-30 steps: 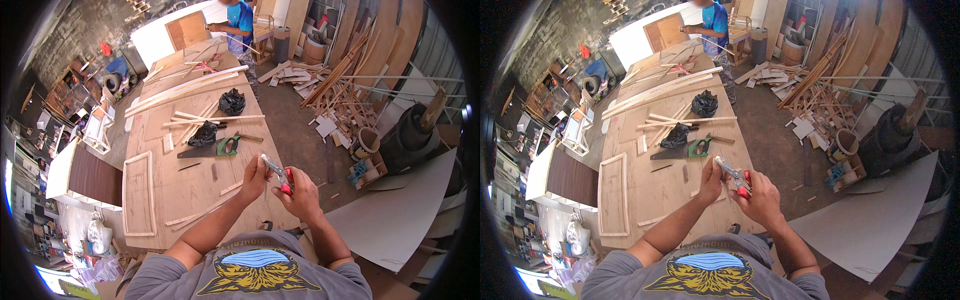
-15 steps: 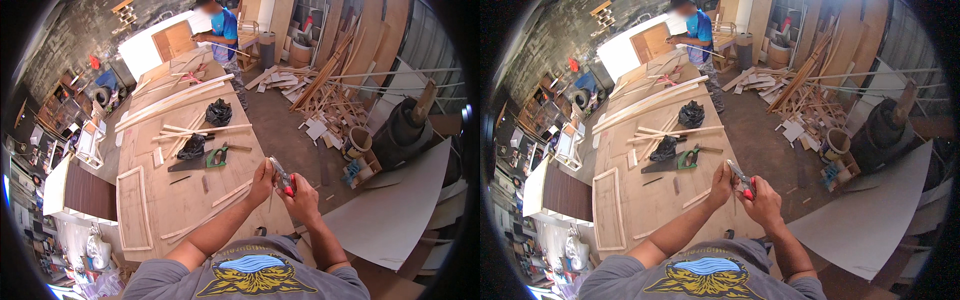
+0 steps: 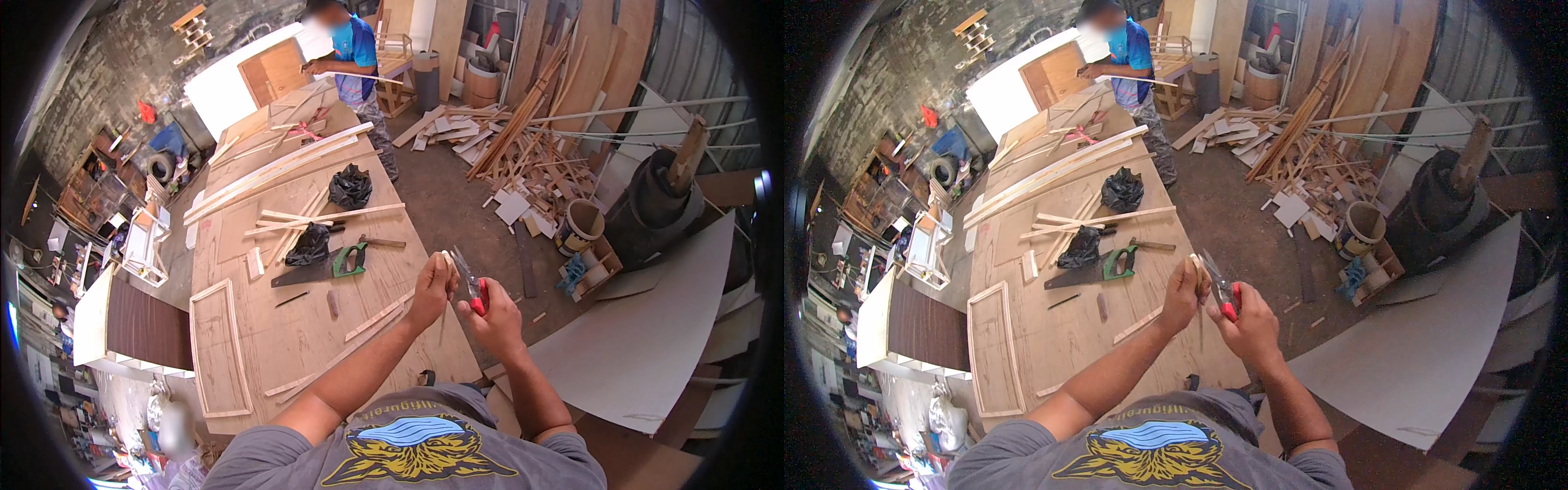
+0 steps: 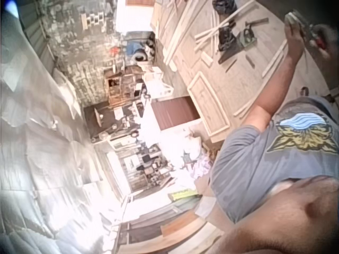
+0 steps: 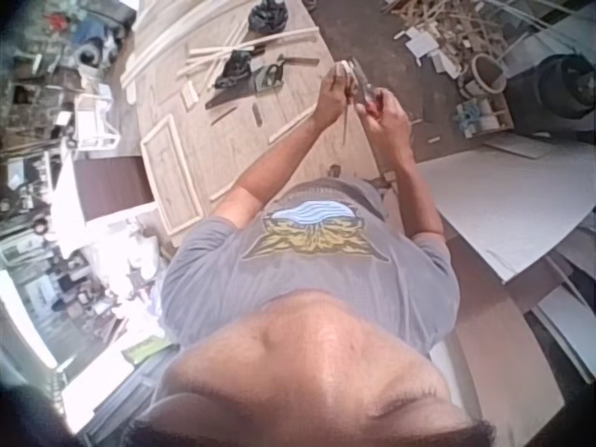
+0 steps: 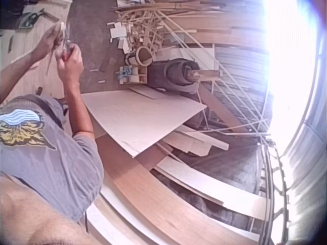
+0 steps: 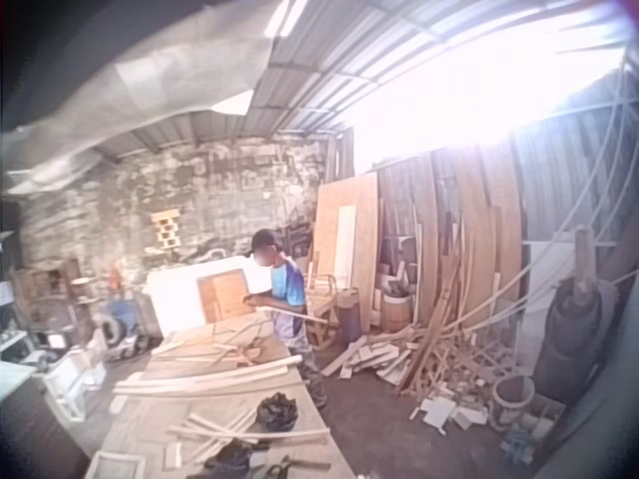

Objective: The person saws a small piece of wood by hand at a workbench and then uses shears to trim the edges of the cut wood.

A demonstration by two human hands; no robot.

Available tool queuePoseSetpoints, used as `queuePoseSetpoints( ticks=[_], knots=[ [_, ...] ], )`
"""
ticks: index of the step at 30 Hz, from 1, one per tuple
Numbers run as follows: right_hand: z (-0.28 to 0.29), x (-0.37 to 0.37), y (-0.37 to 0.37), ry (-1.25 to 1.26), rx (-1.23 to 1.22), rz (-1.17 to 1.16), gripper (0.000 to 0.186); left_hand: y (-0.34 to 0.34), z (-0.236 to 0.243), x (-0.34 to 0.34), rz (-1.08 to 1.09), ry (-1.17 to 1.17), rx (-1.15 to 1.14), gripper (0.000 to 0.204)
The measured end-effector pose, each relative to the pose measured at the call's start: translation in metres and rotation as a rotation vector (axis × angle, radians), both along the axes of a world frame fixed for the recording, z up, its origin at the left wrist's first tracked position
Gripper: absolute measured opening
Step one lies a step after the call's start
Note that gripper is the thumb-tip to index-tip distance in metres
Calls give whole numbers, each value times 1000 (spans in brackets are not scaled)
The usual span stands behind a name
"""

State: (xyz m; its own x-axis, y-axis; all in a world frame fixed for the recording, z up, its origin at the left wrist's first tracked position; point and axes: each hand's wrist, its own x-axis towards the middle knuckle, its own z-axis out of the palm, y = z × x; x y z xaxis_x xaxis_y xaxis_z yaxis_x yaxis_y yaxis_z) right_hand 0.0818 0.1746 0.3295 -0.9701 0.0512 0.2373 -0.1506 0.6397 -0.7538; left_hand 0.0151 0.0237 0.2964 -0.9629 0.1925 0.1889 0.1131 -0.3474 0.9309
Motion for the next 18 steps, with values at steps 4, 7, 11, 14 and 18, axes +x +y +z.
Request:
queuePoseSetpoints(
  ticks=[4,7,11,14,18],
  knots=[
    [2,3,-7,22,52,21,53,0,-4,-2,-22,-37,57,37],
    [2,4,-10,21,78,16,51,0,-3,0,22,-77,48,36],
    [0,5,-12,26,98,12,48,-4,-7,0,6,-58,105,36],
    [-9,2,-10,-82,93,31,47,-6,-4,-1,20,-8,38,39],
    [-1,-6,-6,-11,-20,20,51,-11,3,-2,4,-31,-10,41]
  ],
)
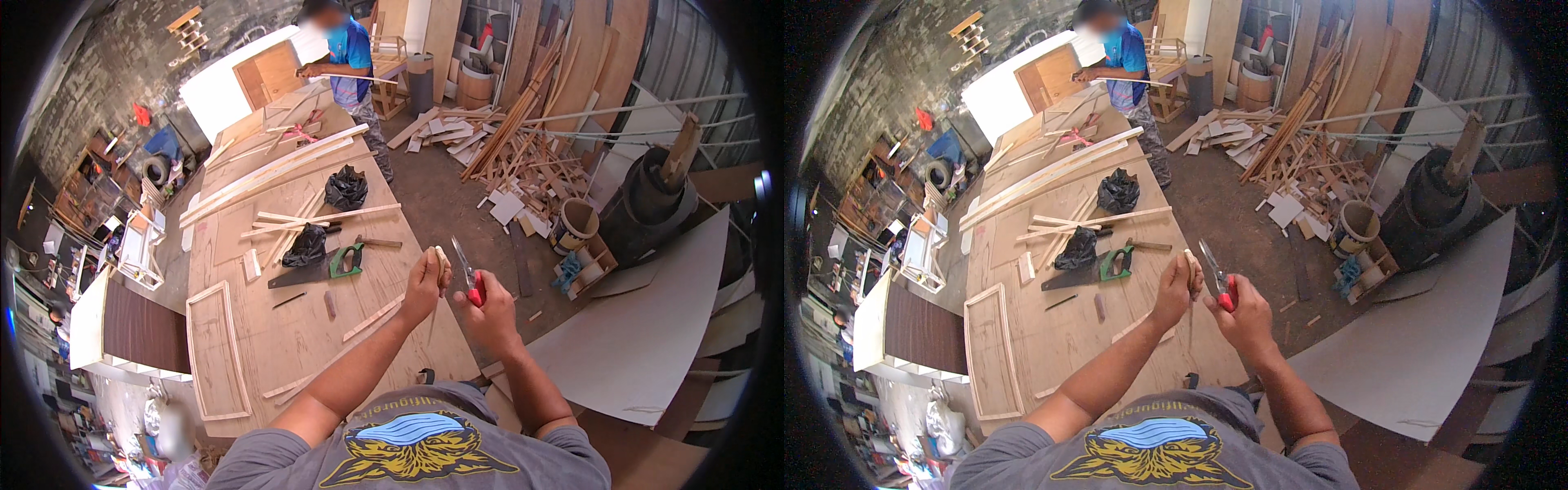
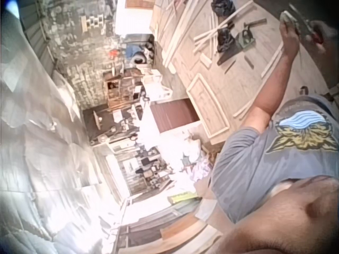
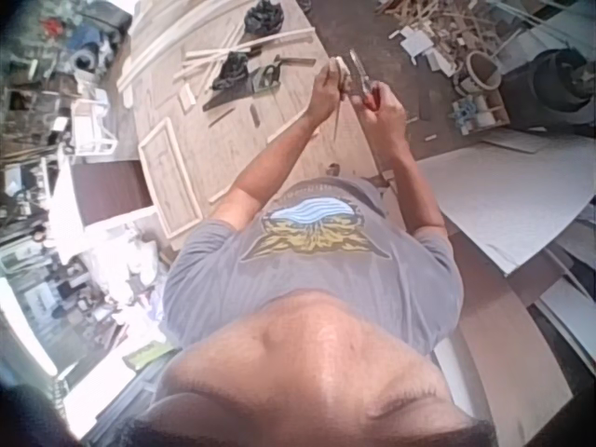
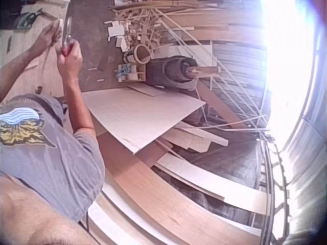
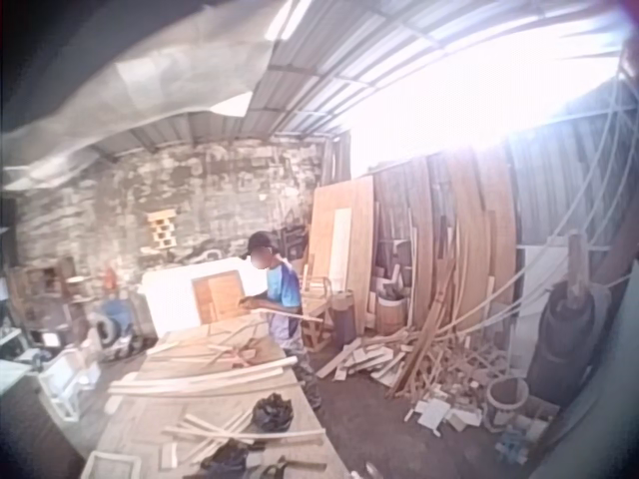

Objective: The person saws a small piece of wood by hand at a workbench and then uses shears to trim the edges of the cut wood.

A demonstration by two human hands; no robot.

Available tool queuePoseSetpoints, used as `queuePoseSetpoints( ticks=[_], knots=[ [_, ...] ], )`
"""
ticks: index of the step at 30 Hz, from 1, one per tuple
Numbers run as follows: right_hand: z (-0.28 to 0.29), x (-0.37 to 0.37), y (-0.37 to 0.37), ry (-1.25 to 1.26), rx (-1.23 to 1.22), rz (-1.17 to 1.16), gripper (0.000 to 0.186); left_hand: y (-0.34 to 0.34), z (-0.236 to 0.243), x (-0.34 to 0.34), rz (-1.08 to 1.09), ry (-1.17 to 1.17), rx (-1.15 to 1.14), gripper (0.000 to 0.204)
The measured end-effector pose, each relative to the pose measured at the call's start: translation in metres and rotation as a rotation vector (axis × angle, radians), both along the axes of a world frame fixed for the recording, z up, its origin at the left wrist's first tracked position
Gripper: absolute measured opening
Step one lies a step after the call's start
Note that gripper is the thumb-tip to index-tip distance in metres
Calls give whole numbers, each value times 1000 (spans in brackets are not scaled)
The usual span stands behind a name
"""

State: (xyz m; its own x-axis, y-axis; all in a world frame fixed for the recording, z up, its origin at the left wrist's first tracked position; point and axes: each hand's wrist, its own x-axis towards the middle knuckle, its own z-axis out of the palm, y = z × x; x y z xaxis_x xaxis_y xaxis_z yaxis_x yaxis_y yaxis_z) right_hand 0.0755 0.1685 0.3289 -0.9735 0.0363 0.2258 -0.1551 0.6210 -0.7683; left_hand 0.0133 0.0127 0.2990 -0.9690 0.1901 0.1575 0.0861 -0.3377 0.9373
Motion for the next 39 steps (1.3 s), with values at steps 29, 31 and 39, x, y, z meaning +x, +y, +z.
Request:
queuePoseSetpoints(
  ticks=[29,31,39],
  knots=[
    [-23,-15,-4,-10,78,-17,42,-25,7,0,-117,-43,-127,42],
    [-21,-20,1,-124,10,-9,54,-29,11,1,-190,-169,-155,46],
    [1,-25,17,248,327,134,62,-53,6,-8,-172,-189,-185,52]
  ],
)
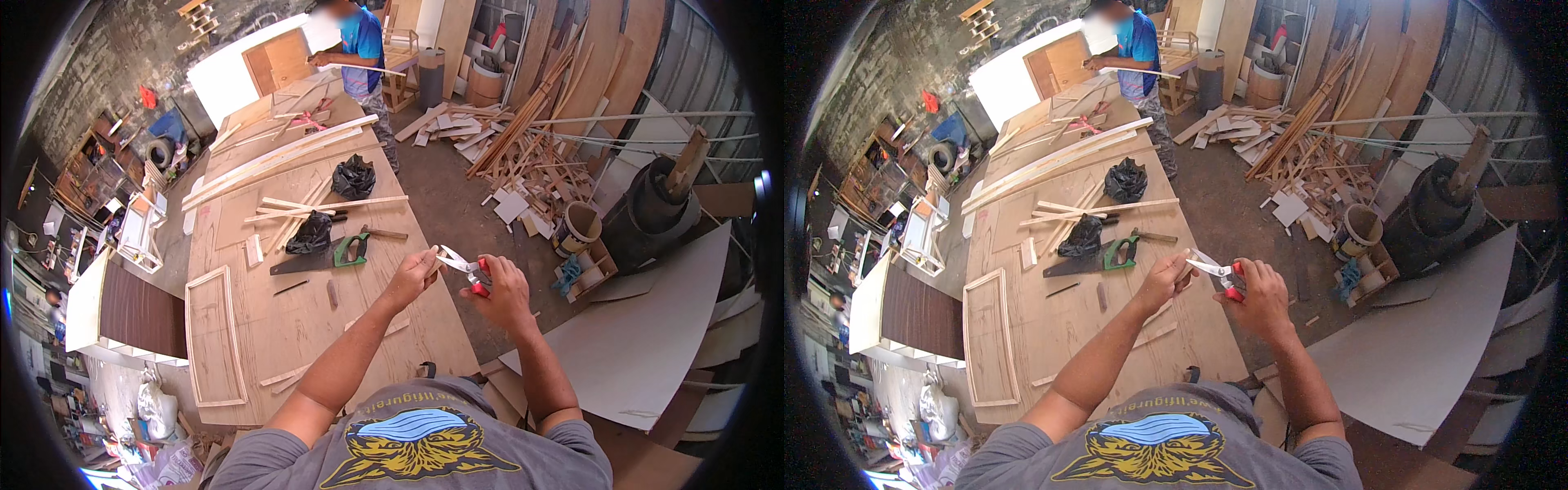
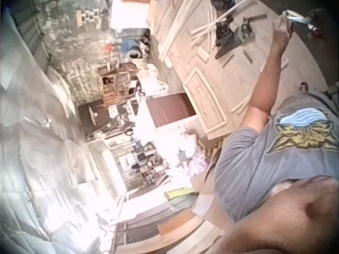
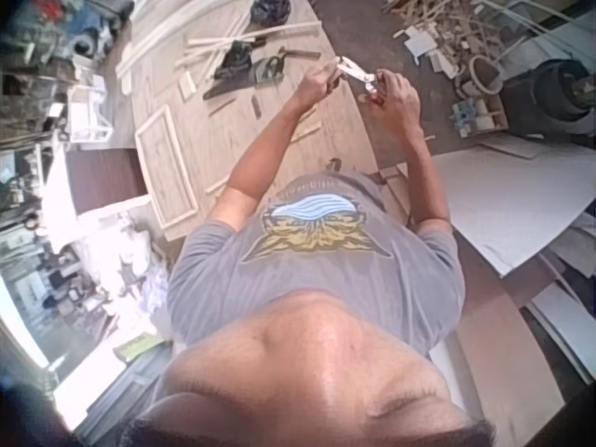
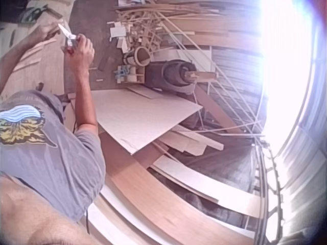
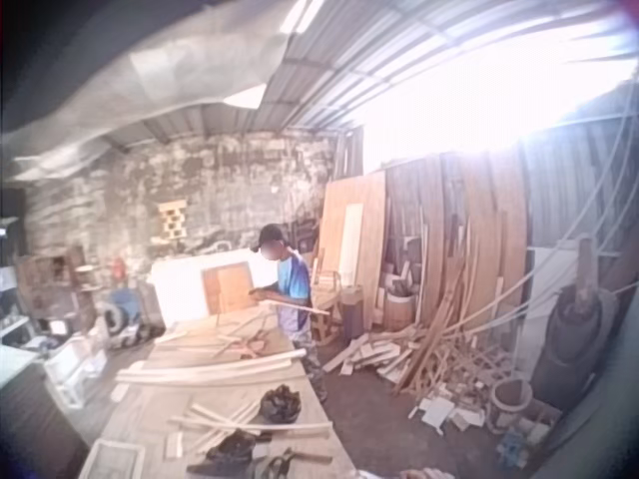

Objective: The person saws a small piece of wood by hand at a workbench and then uses shears to trim the edges of the cut wood.

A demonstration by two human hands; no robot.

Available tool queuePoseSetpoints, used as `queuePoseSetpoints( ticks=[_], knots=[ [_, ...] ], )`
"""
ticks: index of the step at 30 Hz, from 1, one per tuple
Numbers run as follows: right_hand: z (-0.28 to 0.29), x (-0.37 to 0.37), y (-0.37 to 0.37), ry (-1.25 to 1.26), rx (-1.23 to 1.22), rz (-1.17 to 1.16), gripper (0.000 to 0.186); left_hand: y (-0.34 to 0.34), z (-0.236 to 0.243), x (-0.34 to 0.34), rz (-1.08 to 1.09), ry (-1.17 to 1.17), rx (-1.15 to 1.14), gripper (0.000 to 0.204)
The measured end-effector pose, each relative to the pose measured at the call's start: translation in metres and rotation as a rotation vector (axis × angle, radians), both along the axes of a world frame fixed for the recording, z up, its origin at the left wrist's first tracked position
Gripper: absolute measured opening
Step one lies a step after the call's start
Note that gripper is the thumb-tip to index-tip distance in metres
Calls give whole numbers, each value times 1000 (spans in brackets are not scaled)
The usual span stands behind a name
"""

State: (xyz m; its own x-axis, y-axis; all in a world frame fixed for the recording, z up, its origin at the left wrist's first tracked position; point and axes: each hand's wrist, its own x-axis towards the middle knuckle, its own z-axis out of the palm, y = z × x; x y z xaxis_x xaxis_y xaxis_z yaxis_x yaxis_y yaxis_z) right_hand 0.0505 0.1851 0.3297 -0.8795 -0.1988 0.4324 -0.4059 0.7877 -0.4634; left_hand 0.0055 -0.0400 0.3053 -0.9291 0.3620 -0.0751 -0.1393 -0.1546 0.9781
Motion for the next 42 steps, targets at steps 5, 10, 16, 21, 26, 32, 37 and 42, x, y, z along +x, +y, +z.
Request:
queuePoseSetpoints(
  ticks=[5,10,16,21,26,32,37,42],
  knots=[
    [-16,-1,-3,28,62,-20,60,-11,-12,5,46,127,-151,49],
    [-28,-5,-12,-133,-46,-98,58,-24,-21,13,92,121,-190,47],
    [-38,-10,-26,14,20,35,56,-38,-19,26,197,189,-338,46],
    [-49,-9,-47,-15,90,18,54,-50,-37,36,248,214,-414,45],
    [-73,-10,-60,-2,170,7,49,-64,-49,46,304,192,-511,49],
    [-96,-17,-68,-114,102,54,44,-74,-75,50,294,73,-476,49],
    [-114,-25,-71,-274,32,-34,45,-83,-110,56,334,-40,-464,48],
    [-162,-27,-63,-451,121,-32,38,-111,-210,97,459,181,-690,40]
  ],
)
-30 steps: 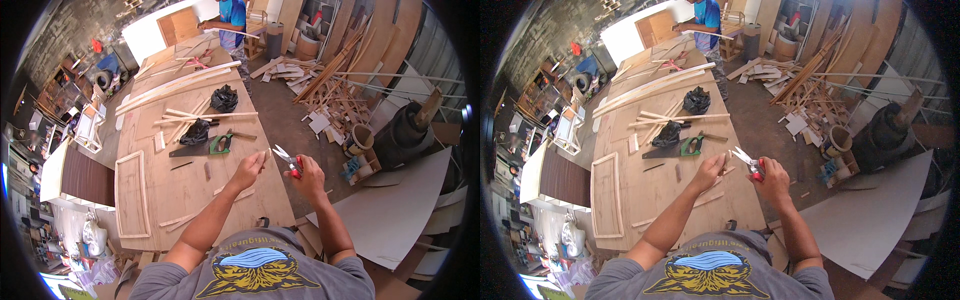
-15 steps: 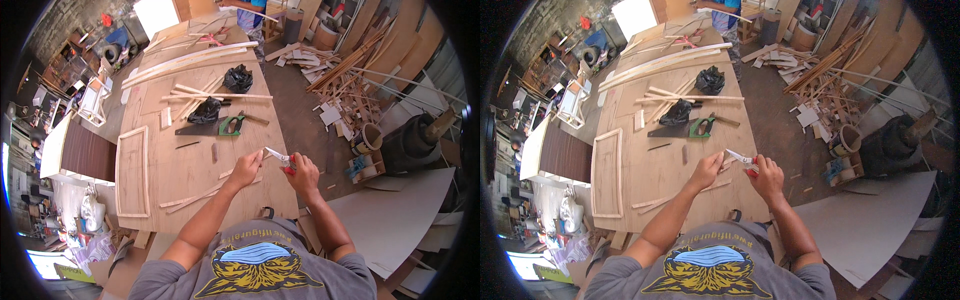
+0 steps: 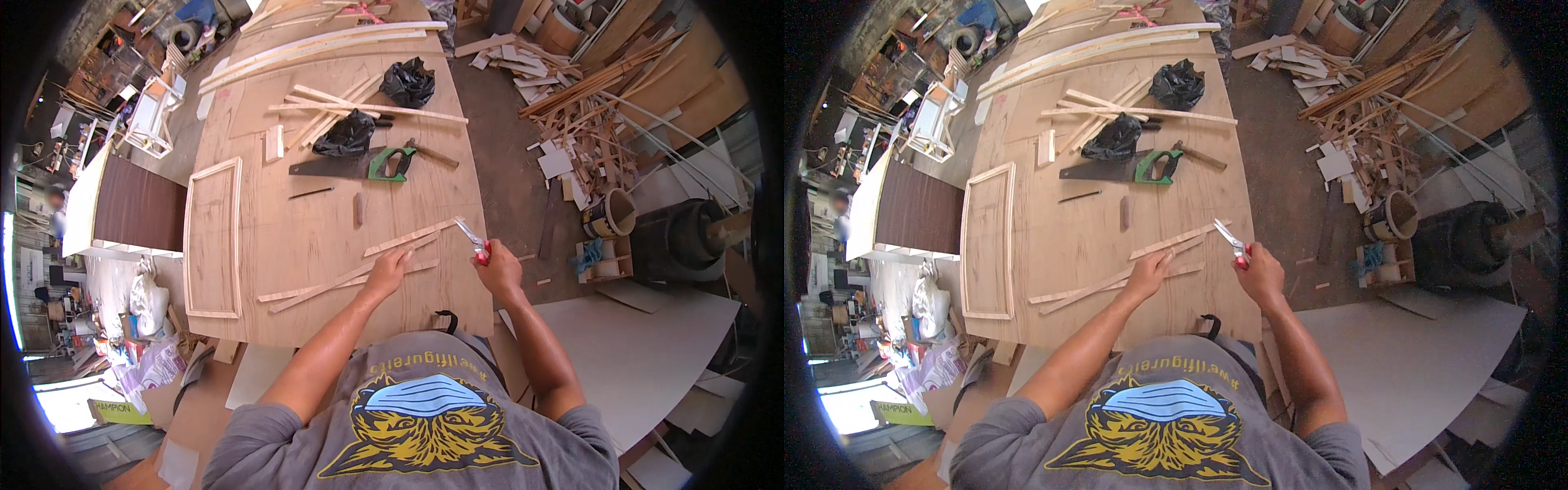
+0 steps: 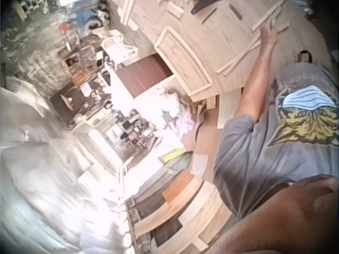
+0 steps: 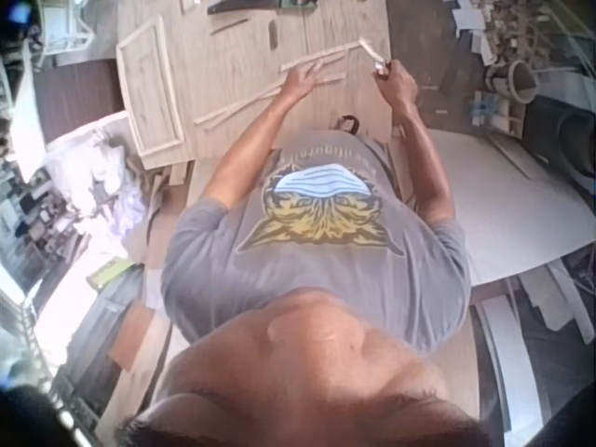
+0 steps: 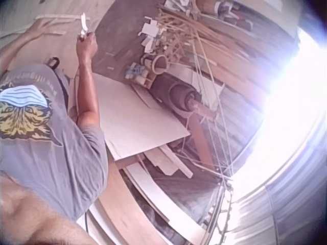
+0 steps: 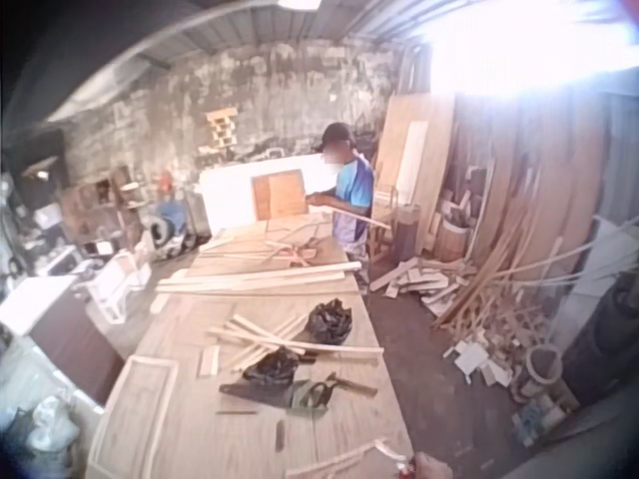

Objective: The person saws a small piece of wood by hand at a workbench and then uses shears to trim the edges of the cut wood.

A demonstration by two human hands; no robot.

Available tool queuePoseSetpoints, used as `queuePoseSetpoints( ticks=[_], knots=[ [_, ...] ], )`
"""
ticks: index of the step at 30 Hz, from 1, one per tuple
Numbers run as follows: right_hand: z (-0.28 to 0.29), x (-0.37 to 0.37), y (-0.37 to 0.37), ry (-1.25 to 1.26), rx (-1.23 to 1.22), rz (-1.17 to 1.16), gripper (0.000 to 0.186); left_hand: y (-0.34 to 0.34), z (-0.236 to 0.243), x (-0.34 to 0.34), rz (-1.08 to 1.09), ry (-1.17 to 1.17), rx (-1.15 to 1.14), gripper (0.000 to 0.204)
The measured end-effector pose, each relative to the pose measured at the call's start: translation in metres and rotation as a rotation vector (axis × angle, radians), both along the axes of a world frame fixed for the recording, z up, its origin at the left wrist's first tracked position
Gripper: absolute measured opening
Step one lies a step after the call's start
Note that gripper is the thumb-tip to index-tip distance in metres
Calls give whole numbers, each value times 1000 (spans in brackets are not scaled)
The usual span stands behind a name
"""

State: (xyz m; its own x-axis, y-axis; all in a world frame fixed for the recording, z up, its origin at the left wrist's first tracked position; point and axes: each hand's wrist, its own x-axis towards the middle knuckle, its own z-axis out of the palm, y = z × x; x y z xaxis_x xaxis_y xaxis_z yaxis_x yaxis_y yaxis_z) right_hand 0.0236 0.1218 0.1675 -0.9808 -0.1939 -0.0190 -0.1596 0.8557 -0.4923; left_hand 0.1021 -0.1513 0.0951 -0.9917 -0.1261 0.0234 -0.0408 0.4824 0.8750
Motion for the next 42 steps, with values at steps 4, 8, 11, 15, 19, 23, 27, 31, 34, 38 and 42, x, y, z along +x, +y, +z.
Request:
queuePoseSetpoints(
  ticks=[4,8,11,15,19,23,27,31,34,38,42],
  knots=[
    [-43,-8,-14,-242,99,50,29,-16,-53,29,-116,-352,-176,36],
    [-79,-17,-36,-337,102,119,38,-20,-82,50,-115,-455,-272,34],
    [-91,-21,-47,-423,126,157,41,-20,-78,49,-23,-261,-377,31],
    [-91,-25,-56,-445,94,129,42,-24,-70,34,85,-149,-755,26],
    [-86,-29,-56,-486,60,84,41,-40,-93,21,-5,-206,-717,30],
    [-75,-31,-47,-510,3,49,43,-56,-102,14,-157,-207,-662,23],
    [-55,-35,-40,-452,-207,-53,42,-68,-79,8,-198,-121,-498,20],
    [-57,-46,-34,-440,-697,-177,35,-64,2,1,-248,-35,-310,24],
    [14,-46,-53,-517,-969,-243,30,-57,39,6,-256,98,-228,26],
    [57,-37,-61,-439,-1185,-110,26,-40,89,14,-190,224,-192,24],
    [93,-28,-73,-386,-1267,27,19,-30,124,21,-159,225,-179,27]
  ],
)
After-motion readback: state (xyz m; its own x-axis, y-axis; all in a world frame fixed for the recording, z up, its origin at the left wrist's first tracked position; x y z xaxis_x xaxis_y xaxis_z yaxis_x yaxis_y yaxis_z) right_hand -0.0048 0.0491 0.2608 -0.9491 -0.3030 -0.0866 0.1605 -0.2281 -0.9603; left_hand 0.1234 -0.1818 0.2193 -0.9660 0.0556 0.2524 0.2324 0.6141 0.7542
